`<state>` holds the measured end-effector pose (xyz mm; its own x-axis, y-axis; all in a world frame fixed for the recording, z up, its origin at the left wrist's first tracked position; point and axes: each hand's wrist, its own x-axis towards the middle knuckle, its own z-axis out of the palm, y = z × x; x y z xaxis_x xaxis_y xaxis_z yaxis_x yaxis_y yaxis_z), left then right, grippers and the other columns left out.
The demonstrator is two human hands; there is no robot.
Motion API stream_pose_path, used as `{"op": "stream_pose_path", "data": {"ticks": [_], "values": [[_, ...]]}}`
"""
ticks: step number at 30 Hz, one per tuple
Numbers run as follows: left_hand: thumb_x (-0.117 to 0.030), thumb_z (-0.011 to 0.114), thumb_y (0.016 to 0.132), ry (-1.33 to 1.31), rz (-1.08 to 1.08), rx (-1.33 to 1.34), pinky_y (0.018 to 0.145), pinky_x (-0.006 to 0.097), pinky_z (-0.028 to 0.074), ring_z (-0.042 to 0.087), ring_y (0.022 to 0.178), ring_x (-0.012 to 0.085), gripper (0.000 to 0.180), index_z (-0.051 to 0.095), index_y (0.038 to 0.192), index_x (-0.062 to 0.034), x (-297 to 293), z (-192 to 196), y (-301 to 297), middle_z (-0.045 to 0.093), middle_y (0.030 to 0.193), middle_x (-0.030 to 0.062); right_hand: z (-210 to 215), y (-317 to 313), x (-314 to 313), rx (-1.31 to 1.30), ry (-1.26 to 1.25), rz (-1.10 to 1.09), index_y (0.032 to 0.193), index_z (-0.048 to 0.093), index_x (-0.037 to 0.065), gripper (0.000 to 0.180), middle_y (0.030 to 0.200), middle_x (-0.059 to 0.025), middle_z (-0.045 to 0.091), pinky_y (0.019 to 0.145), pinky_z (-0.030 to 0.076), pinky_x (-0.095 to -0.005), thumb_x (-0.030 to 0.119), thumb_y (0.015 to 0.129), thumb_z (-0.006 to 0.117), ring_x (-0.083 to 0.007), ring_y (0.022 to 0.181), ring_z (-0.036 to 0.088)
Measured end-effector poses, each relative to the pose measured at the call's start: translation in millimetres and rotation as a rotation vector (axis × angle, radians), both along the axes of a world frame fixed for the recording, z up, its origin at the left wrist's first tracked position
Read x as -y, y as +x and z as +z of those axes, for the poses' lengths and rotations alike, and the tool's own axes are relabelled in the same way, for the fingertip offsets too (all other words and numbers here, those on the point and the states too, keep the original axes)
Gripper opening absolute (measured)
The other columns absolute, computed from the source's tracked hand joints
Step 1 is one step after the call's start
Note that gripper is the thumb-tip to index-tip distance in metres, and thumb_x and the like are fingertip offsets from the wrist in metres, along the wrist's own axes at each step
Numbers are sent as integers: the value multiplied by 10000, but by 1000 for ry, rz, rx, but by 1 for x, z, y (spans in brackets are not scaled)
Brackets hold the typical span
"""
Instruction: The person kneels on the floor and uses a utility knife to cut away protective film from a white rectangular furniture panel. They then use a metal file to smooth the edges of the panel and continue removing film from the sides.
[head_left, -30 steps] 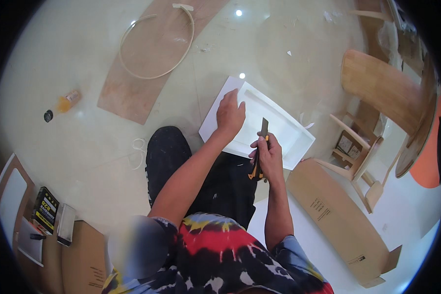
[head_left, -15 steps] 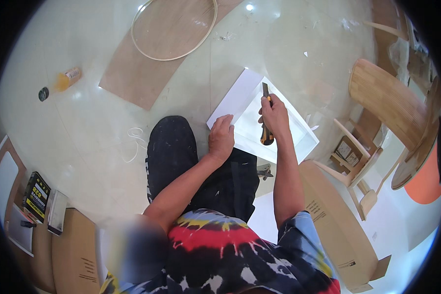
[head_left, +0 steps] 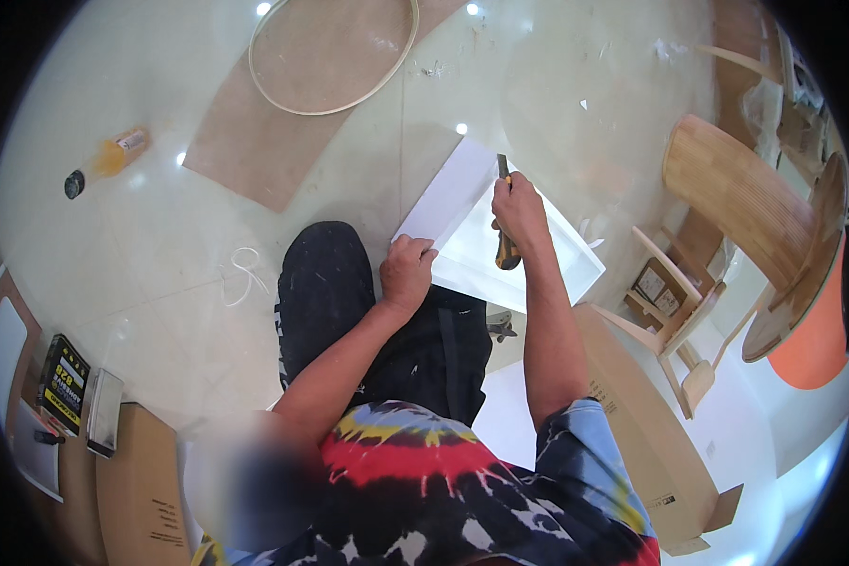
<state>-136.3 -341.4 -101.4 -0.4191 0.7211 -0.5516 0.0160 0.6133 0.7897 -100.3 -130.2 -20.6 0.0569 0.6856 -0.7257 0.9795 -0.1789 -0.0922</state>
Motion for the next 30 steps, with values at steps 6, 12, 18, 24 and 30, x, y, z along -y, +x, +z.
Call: {"op": "stream_pose_path", "data": {"ticks": [6, 12, 18, 24, 30], "values": [[-119, 748, 810, 7, -10, 48, 728, 400, 495, 638, 827, 296, 139, 730, 923, -40, 0, -3, -7, 620, 855, 108, 0, -2, -3, 44, 32, 16, 955, 539, -53, 307, 699, -224, 649, 627, 546, -432, 232, 969, 424, -316, 571, 679], [-117, 749, 807, 29, -12, 62, 738, 405, 495, 634, 840, 307, 144, 730, 928, -41, 2, -4, -9, 623, 859, 115, 10, -1, -16, 21, 21, 14, 911, 533, -35, 295, 710, -212, 648, 628, 545, -426, 242, 967, 448, -311, 565, 682], [-112, 735, 815, -8, -83, 72, 753, 423, 501, 634, 877, 328, 129, 722, 925, -46, 5, 1, -10, 630, 887, 121, -8, 15, -19, -119, 151, 9, 1050, 600, -12, 285, 695, -133, 622, 608, 521, -374, 253, 951, 561, -231, 581, 641], [-135, 736, 821, -116, -127, 273, 796, 440, 499, 631, 947, 333, 168, 707, 961, -47, -1, -1, -21, 641, 942, 125, -25, 19, -16, -172, 197, 190, 1134, 627, -7, 308, 823, -180, 635, 713, 496, -407, 179, 888, 638, -329, 739, 613], [-198, 792, 805, 8, -132, 119, 884, 410, 497, 624, 1034, 315, 405, 639, 1139, -27, -36, 8, -21, 620, 1114, 140, -38, 29, -6, -281, 266, 53, 1097, 641, -9, 292, 901, -184, 662, 716, 510, -383, 207, 901, 653, -287, 746, 651]]}}
